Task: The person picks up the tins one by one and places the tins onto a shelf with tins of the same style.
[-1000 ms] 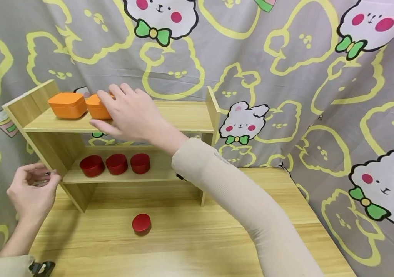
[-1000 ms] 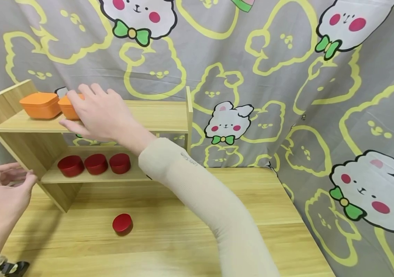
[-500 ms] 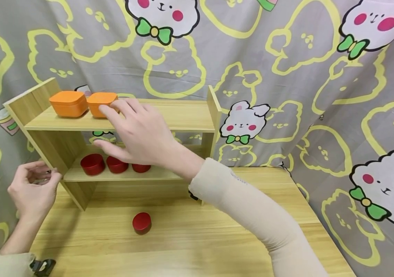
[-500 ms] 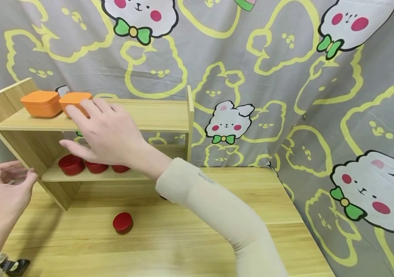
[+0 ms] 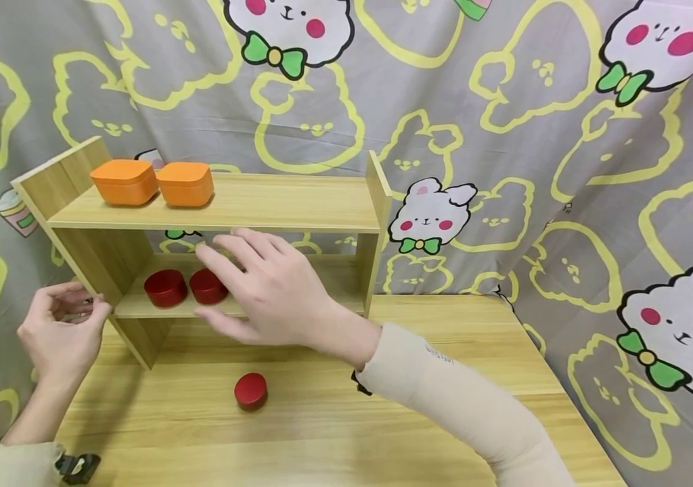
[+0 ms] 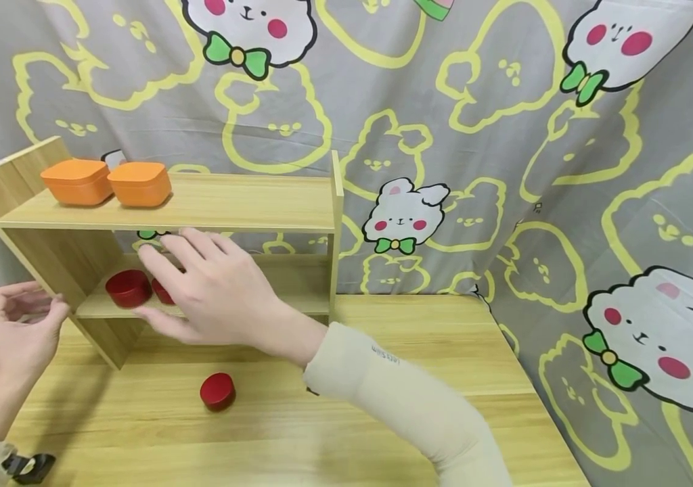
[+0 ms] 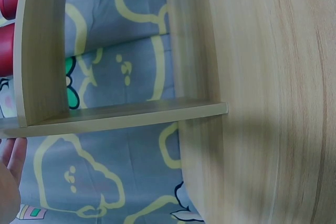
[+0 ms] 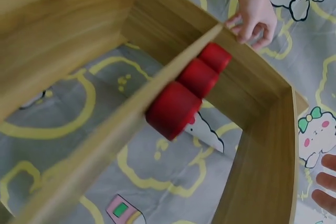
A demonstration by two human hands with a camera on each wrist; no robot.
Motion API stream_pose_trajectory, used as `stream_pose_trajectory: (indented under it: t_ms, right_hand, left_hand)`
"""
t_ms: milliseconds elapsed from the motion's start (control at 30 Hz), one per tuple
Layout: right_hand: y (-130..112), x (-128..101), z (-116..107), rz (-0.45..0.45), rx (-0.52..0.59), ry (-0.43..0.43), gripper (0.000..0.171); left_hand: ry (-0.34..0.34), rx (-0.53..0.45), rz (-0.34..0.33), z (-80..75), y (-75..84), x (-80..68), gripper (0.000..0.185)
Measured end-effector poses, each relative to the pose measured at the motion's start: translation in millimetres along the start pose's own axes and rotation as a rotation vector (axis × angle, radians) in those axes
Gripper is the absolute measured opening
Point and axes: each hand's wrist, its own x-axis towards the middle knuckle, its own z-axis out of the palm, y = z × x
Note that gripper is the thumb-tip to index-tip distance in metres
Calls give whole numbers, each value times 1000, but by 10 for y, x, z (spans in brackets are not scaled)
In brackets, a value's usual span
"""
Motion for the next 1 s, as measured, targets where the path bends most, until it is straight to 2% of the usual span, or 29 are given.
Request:
stream_pose_trajectory:
  t_ms: [300,467,667,800,900,1000]
  right_hand:
    - [-189,-296,68,-28,42,68,63]
    - [-310,-501,163,-47,72,56,61]
    - [-442,-747,311,-48,93,-36,61]
    - [-523,-896,415,-55,109,-117,63]
    - [-572,-1001,483,-79,123,-201,64]
    - [-592,-1094,554,-127,163,-300,67]
  left_hand:
    - [0,-5,-7,-2,7,1,29]
    - [1,-3,-14,6,-7,6,31]
    - [3,-7,-11,19,0,17,32]
    - [11,-11,-22,18,97,-7,34]
    - [11,-10,-23,17,124,-16,34]
    - [11,-4,-21,20,67,-6,33]
